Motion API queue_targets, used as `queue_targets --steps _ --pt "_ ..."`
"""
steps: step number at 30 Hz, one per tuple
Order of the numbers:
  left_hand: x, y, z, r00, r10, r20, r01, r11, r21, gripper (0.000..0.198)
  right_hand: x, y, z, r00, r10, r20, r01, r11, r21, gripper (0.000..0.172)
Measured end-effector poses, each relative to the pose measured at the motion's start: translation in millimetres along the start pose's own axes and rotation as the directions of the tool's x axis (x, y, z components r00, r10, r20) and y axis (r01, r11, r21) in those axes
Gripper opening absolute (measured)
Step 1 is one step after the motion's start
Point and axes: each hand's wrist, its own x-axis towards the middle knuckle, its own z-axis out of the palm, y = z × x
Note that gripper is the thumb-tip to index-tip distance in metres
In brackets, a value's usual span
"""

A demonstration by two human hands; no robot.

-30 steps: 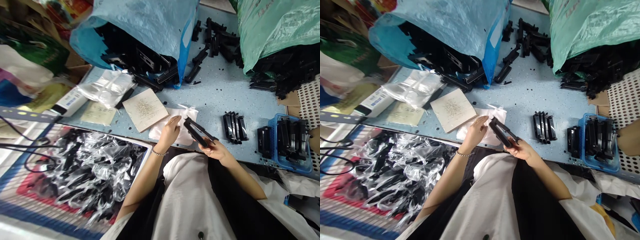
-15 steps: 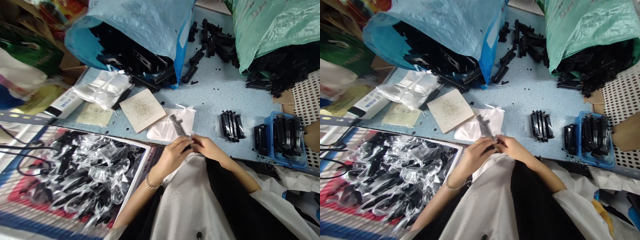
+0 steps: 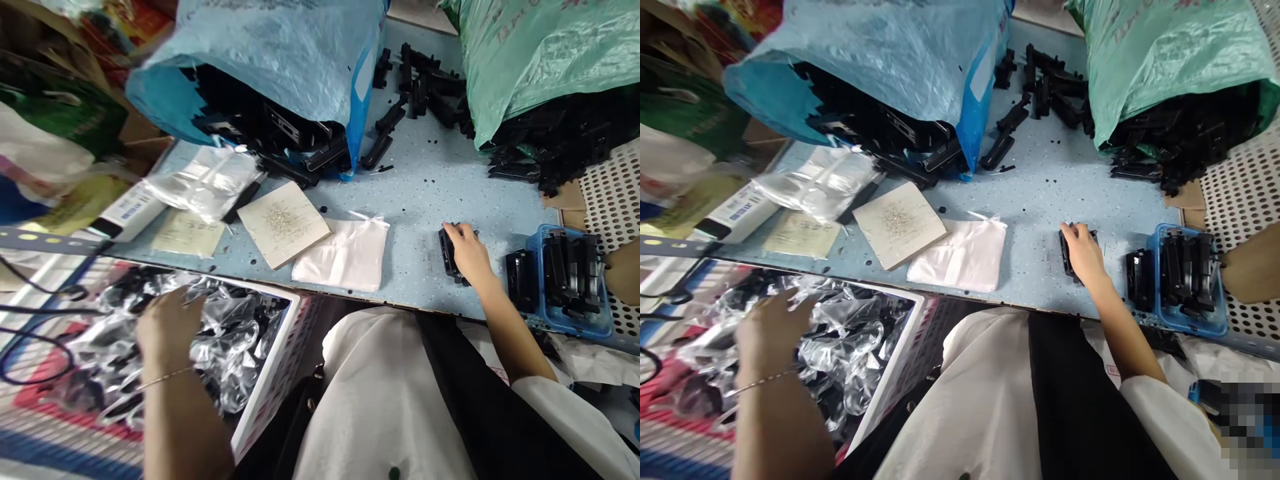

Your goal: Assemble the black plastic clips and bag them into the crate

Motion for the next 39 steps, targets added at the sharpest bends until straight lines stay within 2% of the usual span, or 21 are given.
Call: queue_targets --steps 2,3,5,6,8,10,13,15,16,18,20,21,22,24,26,29,31,33,35,37,39 --pt "-24.4 54.0 11.9 0.987 0.145 -0.069 -0.154 0.975 -0.163 0.020 8.6 0.7 1.0 0.987 -0.162 -0.004 0.161 0.985 -0.064 0.063" --pt "-40.0 84.3 19.9 0.953 0.283 -0.110 -0.302 0.917 -0.261 0.023 13.0 1.0 0.1 0.973 -0.231 0.014 0.231 0.968 -0.094 0.063" --pt "-72.1 145.0 39.7 0.816 0.550 -0.176 -0.569 0.712 -0.411 0.023 20.5 0.5 -3.1 0.941 -0.334 0.061 0.339 0.930 -0.140 0.059" --pt "-86.0 172.4 50.8 0.744 0.642 -0.185 -0.647 0.626 -0.435 0.022 22.9 -0.2 -4.9 0.922 -0.377 0.085 0.386 0.910 -0.150 0.055" --pt "-104.9 215.4 72.2 0.674 0.713 -0.193 -0.717 0.570 -0.401 0.015 24.2 -1.5 -6.9 0.884 -0.447 0.134 0.463 0.877 -0.127 0.041" --pt "-109.7 238.6 88.1 0.668 0.727 -0.160 -0.720 0.577 -0.385 0.009 20.9 -0.4 -6.5 0.875 -0.459 0.156 0.469 0.882 -0.039 0.027" --pt "-96.1 242.0 95.9 0.737 0.672 -0.070 -0.601 0.604 -0.523 0.013 11.6 5.1 -2.2 0.931 -0.349 0.111 0.320 0.922 0.218 0.023" --pt "-82.6 235.3 93.3 0.769 0.639 -0.004 -0.492 0.589 -0.641 0.016 5.4 5.3 2.2 0.967 -0.236 0.092 0.163 0.859 0.485 0.025" --pt "-76.9 232.2 91.3 0.772 0.635 0.021 -0.452 0.572 -0.685 0.016 2.5 2.3 4.9 0.977 -0.183 0.110 0.073 0.769 0.635 0.025" --pt "-70.2 228.7 88.1 0.764 0.642 0.057 -0.401 0.543 -0.738 0.015 -3.4 -11.1 11.7 0.970 -0.131 0.204 -0.122 0.462 0.879 0.028" --pt "-69.8 228.3 87.4 0.775 0.623 0.105 -0.341 0.553 -0.761 0.009 -10.4 -32.4 19.9 0.933 -0.177 0.314 -0.299 0.106 0.948 0.031" --pt "-71.2 228.3 87.8 0.790 0.599 0.132 -0.304 0.569 -0.764 0.006 -14.4 -44.2 24.2 0.908 -0.223 0.356 -0.371 -0.032 0.928 0.032" --pt "-73.1 228.0 88.5 0.806 0.573 0.148 -0.274 0.583 -0.765 0.007 -18.8 -55.5 28.3 0.878 -0.275 0.391 -0.437 -0.127 0.891 0.032" --pt "-76.5 225.6 90.0 0.823 0.559 0.101 -0.300 0.579 -0.758 0.012 -27.6 -73.3 35.7 0.819 -0.343 0.460 -0.545 -0.212 0.811 0.030" --pt "-77.4 221.1 91.0 0.781 0.623 -0.039 -0.459 0.530 -0.713 0.022 -35.4 -82.5 41.6 0.777 -0.367 0.512 -0.611 -0.242 0.754 0.028" --pt "-73.4 214.1 91.6 0.653 0.737 -0.175 -0.668 0.451 -0.592 0.038 -43.0 -84.8 49.6 0.761 -0.377 0.528 -0.642 -0.316 0.699 0.027" --pt "-70.4 211.0 90.4 0.636 0.751 -0.181 -0.692 0.451 -0.564 0.044 -44.5 -86.2 56.0 0.746 -0.393 0.538 -0.664 -0.376 0.647 0.026" --pt "-71.7 209.2 86.7 0.642 0.741 -0.197 -0.695 0.454 -0.558 0.047 -43.0 -90.7 62.9 0.699 -0.435 0.567 -0.715 -0.401 0.573 0.023" --pt "-80.9 207.8 80.1 0.603 0.759 -0.247 -0.735 0.407 -0.543 0.050 -39.2 -97.5 68.5 0.646 -0.498 0.579 -0.763 -0.411 0.499 0.020" --pt "-97.9 206.5 72.0 0.491 0.817 -0.301 -0.801 0.288 -0.524 0.053 -34.6 -104.7 70.8 0.637 -0.534 0.556 -0.770 -0.396 0.501 0.019" --pt "-118.5 205.2 64.1 0.350 0.875 -0.335 -0.836 0.131 -0.533 0.058 -31.3 -110.8 68.9 0.702 -0.480 0.526 -0.708 -0.386 0.591 0.019"
